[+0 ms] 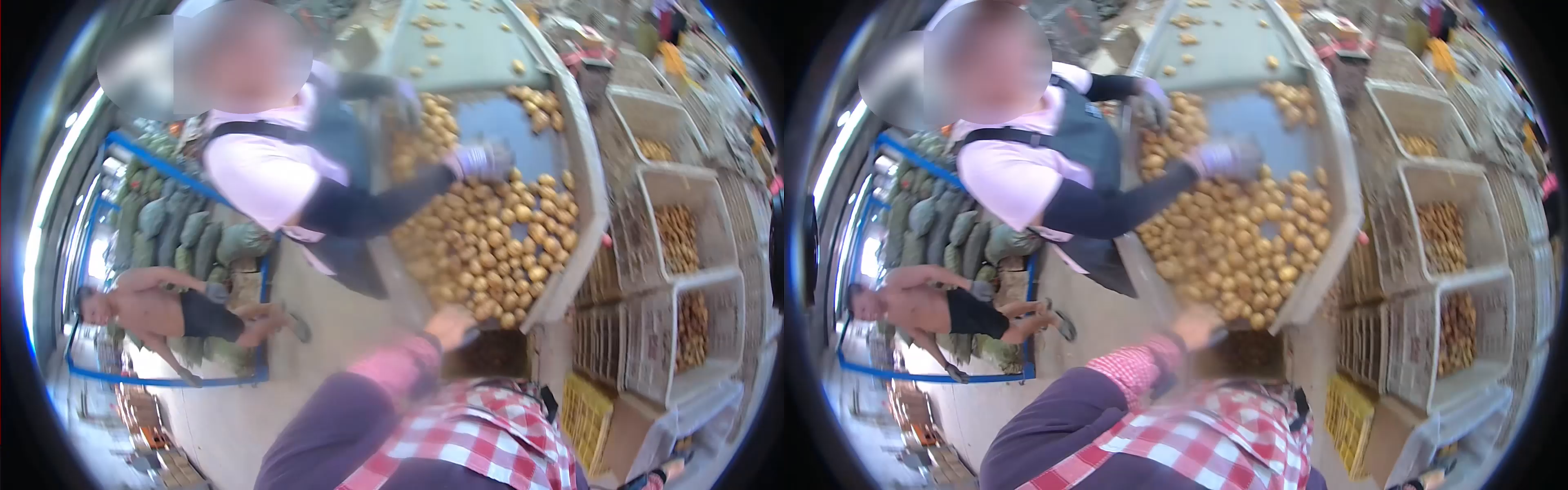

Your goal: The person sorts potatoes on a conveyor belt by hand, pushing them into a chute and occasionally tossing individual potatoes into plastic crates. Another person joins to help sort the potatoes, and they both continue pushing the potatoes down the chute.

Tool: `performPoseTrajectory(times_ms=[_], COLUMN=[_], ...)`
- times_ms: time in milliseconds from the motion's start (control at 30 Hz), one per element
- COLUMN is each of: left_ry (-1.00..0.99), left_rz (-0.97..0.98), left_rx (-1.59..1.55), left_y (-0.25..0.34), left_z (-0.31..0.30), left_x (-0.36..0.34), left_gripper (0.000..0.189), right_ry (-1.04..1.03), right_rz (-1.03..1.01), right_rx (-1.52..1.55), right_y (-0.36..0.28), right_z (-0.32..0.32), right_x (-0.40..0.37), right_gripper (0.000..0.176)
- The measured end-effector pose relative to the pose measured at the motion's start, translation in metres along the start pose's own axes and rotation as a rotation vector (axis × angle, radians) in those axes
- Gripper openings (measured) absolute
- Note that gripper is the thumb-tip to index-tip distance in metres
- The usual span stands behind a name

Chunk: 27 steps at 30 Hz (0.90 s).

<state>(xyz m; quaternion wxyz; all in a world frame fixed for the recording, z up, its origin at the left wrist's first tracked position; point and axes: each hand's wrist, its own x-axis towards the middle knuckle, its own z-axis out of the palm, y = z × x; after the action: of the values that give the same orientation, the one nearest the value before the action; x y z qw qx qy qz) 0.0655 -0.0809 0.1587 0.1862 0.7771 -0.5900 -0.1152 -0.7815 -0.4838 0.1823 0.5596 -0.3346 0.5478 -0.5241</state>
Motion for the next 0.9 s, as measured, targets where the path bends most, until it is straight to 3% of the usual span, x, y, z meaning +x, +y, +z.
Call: performPoseTrajectory(times_ms=[33,67,200,333,367,433,533,600,633,667,700,800,900], left_ry=[-0.006,0.001,0.029,-0.001,-0.009,-0.035,-0.078,-0.120,-0.069,-0.021,0.026,-0.081,-0.028], left_rz=[0.013,0.032,0.057,0.005,0.001,-0.007,-0.051,-0.111,-0.083,-0.053,-0.023,-0.017,-0.018], left_rx=[0.020,0.038,0.043,0.008,0.015,0.017,0.006,0.036,0.037,0.026,0.007,0.002,-0.020], left_y=[-0.003,-0.002,0.001,0.006,0.007,0.006,0.007,0.015,0.009,0.007,0.006,-0.003,0.002], left_z=[0.001,-0.004,-0.001,-0.005,-0.006,-0.005,0.001,-0.017,-0.017,-0.010,-0.002,0.005,-0.001], left_x=[0.001,0.004,0.004,0.004,0.005,0.004,0.004,0.005,0.005,0.003,0.001,0.003,0.004], left_gripper=[0.021,0.021,0.022,0.020,0.020,0.021,0.021,0.021,0.022,0.023,0.024,0.025,0.024], right_ry=[0.266,0.401,0.431,0.151,-0.051,-0.568,-0.467,-0.408,-0.445,-0.667,-0.528,0.000,0.309], right_rz=[-0.140,-0.160,-0.214,-0.244,-0.197,0.097,0.367,0.588,0.498,0.290,0.196,0.030,-0.033], right_rx=[-0.238,-0.359,-0.422,-0.242,-0.071,0.363,0.426,0.453,0.388,0.384,0.288,-0.104,-0.489], right_y=[-0.007,-0.012,-0.031,-0.018,0.001,0.062,0.071,0.062,0.061,0.061,0.048,0.015,-0.003], right_z=[0.031,0.059,0.134,0.201,0.218,0.266,0.391,0.420,0.400,0.350,0.322,0.264,0.232], right_x=[-0.016,-0.021,-0.019,0.006,0.010,-0.005,-0.115,-0.141,-0.113,-0.069,-0.049,-0.009,0.006], right_gripper=[0.059,0.059,0.057,0.056,0.056,0.056,0.037,0.040,0.033,0.037,0.037,0.037,0.039])
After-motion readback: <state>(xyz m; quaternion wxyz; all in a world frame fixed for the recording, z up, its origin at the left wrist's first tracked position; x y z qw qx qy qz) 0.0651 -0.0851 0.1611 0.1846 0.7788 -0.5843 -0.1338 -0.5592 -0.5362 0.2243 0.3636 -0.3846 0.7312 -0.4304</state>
